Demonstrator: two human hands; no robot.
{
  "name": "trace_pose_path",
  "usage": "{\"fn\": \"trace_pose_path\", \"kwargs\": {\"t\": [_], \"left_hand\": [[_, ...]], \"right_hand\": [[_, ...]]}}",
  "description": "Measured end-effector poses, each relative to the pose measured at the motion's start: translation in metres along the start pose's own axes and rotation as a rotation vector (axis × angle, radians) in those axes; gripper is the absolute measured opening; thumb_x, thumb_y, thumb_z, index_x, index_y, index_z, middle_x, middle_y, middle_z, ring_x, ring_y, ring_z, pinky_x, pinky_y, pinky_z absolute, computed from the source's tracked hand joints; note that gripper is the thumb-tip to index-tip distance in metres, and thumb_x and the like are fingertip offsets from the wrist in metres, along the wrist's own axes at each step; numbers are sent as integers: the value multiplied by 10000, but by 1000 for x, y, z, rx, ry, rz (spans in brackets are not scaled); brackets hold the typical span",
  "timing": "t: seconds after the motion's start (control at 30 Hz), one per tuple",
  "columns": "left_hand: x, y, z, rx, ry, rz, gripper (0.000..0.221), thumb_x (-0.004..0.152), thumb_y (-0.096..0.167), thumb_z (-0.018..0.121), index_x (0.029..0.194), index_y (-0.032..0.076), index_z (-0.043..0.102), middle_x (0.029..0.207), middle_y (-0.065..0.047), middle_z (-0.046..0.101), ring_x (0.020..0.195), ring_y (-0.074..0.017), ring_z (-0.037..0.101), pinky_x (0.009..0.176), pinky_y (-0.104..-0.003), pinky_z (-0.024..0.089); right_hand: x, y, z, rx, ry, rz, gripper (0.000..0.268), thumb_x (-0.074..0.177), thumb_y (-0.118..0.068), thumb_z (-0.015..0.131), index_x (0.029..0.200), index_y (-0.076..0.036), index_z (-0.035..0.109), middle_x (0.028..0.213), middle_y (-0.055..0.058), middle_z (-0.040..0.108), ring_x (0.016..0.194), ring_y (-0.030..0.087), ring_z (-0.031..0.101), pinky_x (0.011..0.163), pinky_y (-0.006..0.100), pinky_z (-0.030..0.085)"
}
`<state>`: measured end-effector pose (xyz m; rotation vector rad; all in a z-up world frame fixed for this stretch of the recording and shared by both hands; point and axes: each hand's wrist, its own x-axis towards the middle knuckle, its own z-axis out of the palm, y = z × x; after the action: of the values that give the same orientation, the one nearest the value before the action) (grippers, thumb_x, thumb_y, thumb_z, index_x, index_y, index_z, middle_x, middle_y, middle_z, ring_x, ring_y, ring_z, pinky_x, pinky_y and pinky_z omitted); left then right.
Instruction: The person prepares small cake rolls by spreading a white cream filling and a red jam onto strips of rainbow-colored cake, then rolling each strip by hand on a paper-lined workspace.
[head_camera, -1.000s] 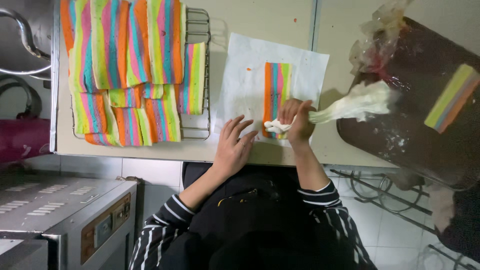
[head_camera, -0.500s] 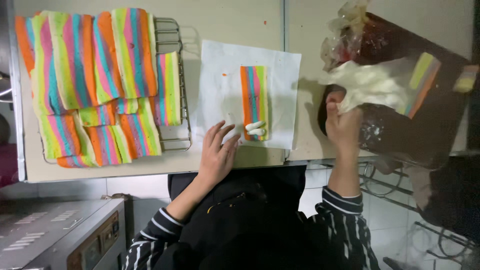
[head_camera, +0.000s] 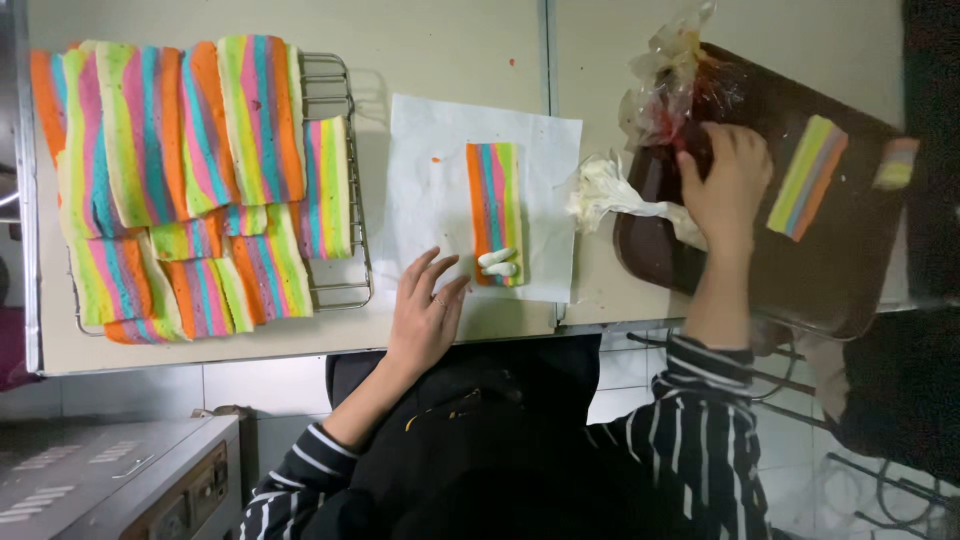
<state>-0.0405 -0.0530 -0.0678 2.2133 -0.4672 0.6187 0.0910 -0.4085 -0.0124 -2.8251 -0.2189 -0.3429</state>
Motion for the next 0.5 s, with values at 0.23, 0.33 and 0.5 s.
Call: {"fn": "trace_pose_path", "kwargs": {"t": [0.23,0.33,0.5], "left_hand": [[-2,0,-2,17,19,-18,152,784,-4,629,927,45,646,1093,-119,585,1113,-384,519,912,-451,439],[0,0,-10,-88,-59,-8,148,897,27,535,1044,27,531,1162,-161,515,1164,-401,451,942,-478,425],[-1,-4,-7,-82,-76,17,128,906,47,520,1031,32,540,1153,-159,525,1151,-392,464,921,-459,430]], "right_hand": [[7,96,67,-215,113,130,204,1002,-218,622,972,-17,633,933,178,598,980,385,545,946,595,250],[-7,126,44,549,369,576,609,998,-425,480,1400,-44,225,1462,192,177,1362,322,143,1116,428,161],[-28,39,-81,786,654,147,385,951,-419,461,1018,-43,512,1049,169,553,980,332,572,905,470,487]]}}
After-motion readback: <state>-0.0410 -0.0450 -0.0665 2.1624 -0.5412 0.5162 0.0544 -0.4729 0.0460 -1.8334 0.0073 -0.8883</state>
